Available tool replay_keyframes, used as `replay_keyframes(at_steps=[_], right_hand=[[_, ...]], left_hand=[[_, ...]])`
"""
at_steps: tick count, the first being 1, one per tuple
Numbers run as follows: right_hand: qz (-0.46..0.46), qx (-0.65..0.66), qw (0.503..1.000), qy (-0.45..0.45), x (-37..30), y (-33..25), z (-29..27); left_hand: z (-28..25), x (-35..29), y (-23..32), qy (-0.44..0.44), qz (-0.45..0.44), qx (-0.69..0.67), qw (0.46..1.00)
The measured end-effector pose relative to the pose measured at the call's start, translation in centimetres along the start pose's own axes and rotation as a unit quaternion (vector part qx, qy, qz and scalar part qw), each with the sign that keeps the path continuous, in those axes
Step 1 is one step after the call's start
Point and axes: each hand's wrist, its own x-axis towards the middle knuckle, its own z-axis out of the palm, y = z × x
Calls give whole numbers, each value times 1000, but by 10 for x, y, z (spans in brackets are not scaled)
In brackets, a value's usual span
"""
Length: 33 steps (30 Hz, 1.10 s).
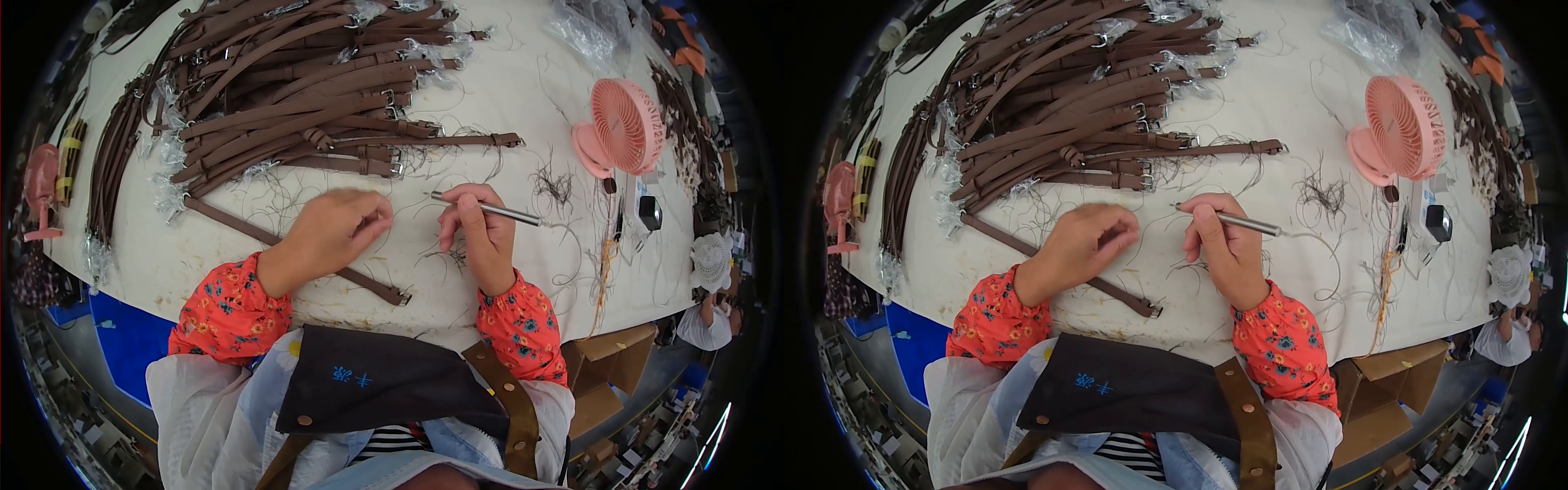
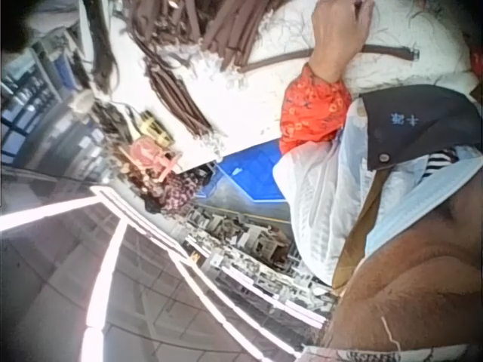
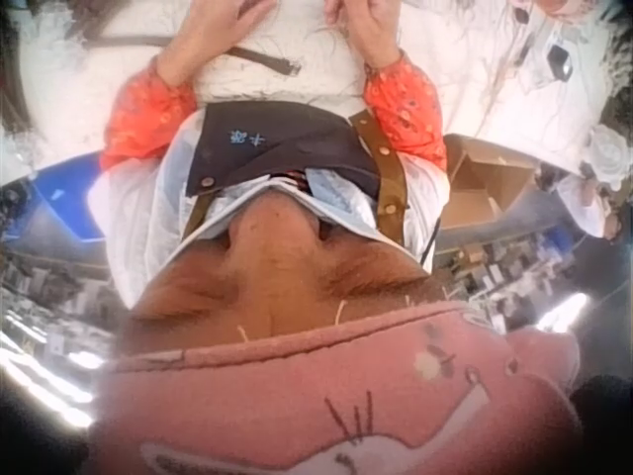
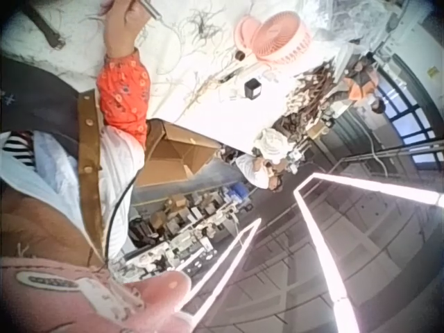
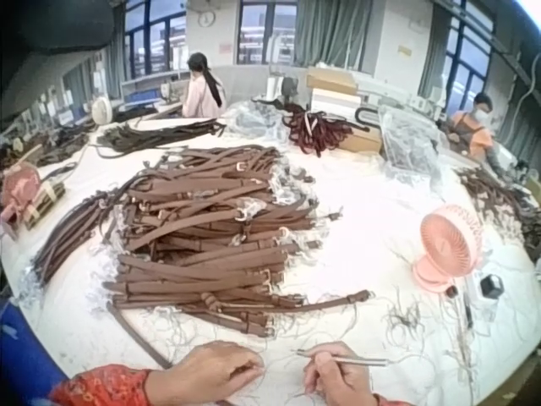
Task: Finishing and trimming small brown leather straps using a pick tool and tweezers.
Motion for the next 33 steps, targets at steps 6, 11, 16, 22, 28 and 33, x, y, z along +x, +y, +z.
replay_keyframes(at_steps=[6,11,16,22,28,33], right_hand=[[-60,-94,993,37,5,1,3],[-173,-247,953,16,10,12,2],[-213,-230,946,-84,7,10,12],[-189,-236,948,-103,3,5,11],[-96,-222,969,-45,3,4,5],[-88,-186,977,-49,2,9,7]], left_hand=[[-4,6,-24,322,133,223,910],[1,6,-29,250,151,183,939],[17,7,-21,185,202,3,962],[19,1,-6,169,167,-103,966],[-31,-12,-20,172,78,-9,982],[-58,-31,-35,175,41,121,976]])
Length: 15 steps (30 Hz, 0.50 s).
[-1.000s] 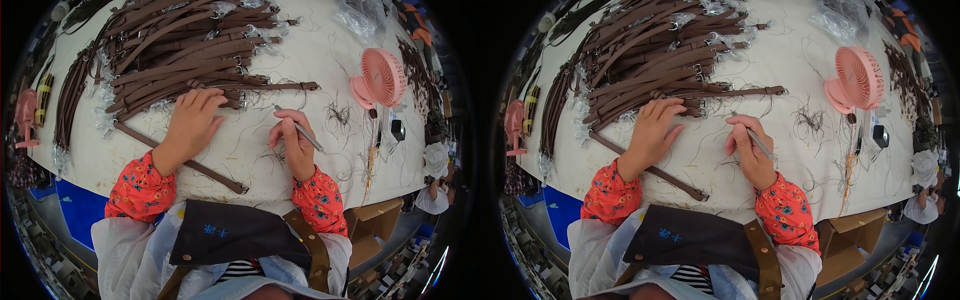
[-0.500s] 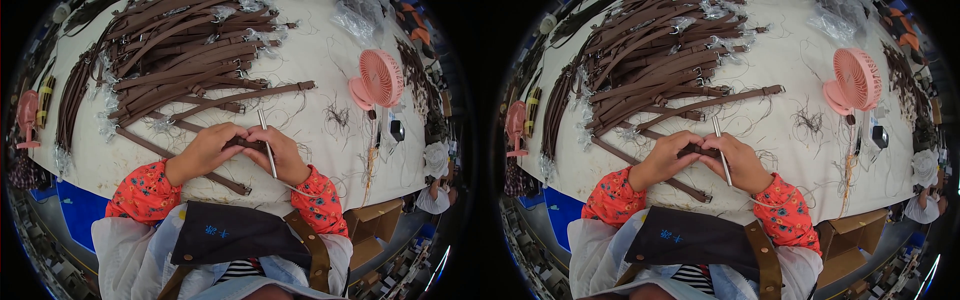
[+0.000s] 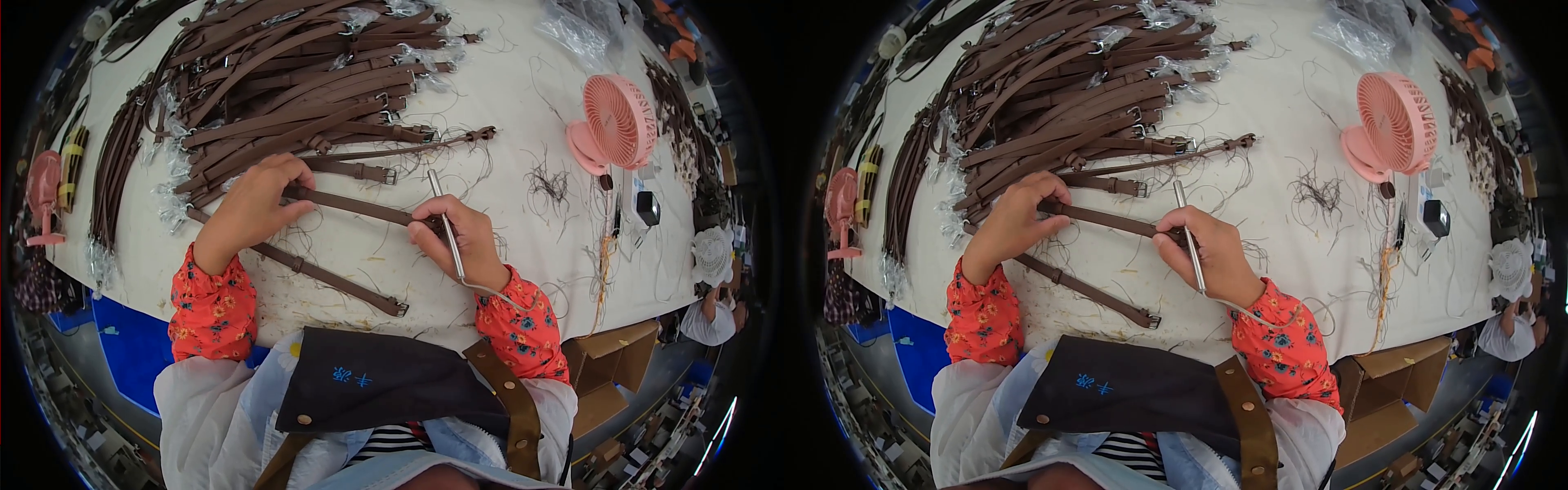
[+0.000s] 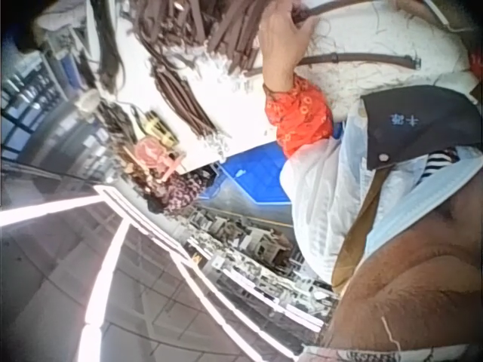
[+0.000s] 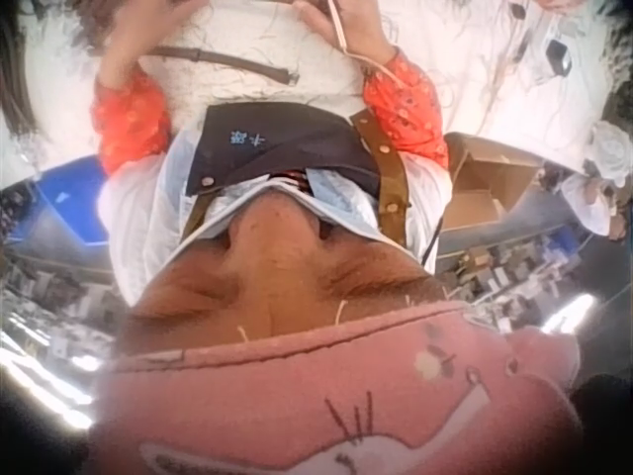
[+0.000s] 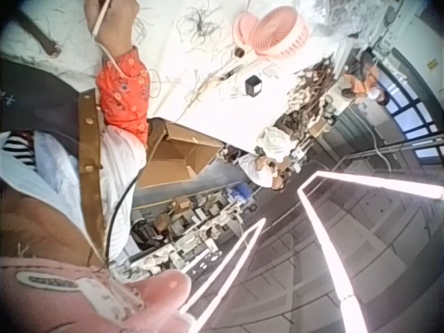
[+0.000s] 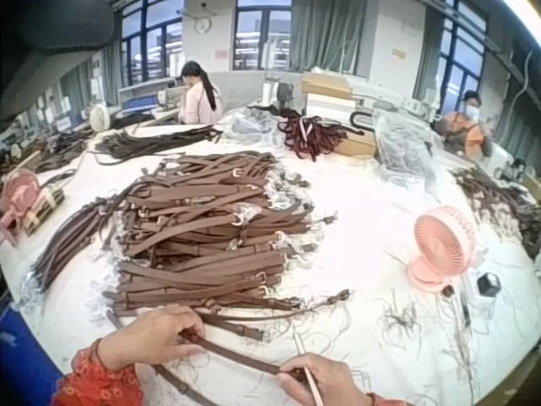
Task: Finishing and trimming small brown leather straps using a pick tool and tweezers.
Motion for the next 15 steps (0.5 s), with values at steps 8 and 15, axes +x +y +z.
replay_keyframes(at_steps=[8,15], right_hand=[[20,-47,999,-18,1,-2,-3],[-1,55,995,78,6,-12,0]], left_hand=[[44,12,42,37,143,-44,988],[69,25,41,3,135,-47,990]])
